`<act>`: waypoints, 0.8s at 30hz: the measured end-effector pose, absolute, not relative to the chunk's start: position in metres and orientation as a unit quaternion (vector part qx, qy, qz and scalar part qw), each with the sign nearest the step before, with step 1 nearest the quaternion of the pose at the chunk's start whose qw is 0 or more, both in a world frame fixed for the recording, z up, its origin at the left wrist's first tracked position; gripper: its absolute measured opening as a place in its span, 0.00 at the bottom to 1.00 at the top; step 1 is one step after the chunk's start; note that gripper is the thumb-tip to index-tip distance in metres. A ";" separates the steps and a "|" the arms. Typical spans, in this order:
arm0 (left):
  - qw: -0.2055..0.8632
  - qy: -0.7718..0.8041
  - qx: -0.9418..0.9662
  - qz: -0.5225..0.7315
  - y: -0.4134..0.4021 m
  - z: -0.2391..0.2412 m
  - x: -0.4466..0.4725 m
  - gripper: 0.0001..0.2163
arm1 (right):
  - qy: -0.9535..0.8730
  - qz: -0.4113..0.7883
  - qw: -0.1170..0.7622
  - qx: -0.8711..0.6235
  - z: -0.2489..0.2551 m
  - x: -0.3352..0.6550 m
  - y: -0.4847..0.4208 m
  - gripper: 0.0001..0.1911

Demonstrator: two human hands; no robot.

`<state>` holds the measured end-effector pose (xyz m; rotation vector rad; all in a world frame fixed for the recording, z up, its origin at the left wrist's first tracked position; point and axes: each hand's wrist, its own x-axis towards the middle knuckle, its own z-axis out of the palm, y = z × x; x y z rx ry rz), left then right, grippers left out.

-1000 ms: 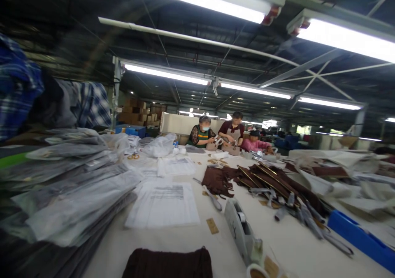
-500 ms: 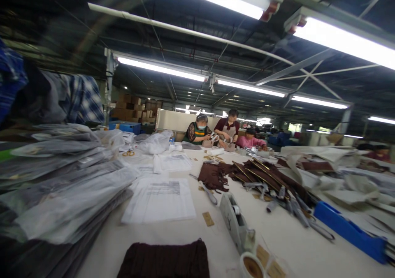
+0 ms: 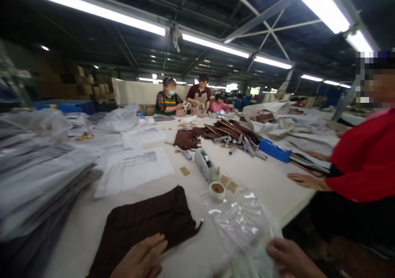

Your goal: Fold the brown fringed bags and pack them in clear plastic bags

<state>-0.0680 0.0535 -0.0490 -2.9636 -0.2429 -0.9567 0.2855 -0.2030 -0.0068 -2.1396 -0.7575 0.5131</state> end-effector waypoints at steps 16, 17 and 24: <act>-0.787 -0.166 -0.546 -0.236 0.001 0.004 0.004 0.32 | -0.334 0.436 0.585 -0.597 0.045 0.174 -0.090 0.24; -0.776 -0.208 -0.538 -0.254 0.004 0.004 0.000 0.29 | -0.337 0.427 0.588 -0.599 0.041 0.174 -0.086 0.25; -0.614 -0.370 -0.606 -0.344 0.044 -0.002 -0.041 0.26 | -0.350 0.396 0.552 -0.645 0.023 0.170 -0.059 0.27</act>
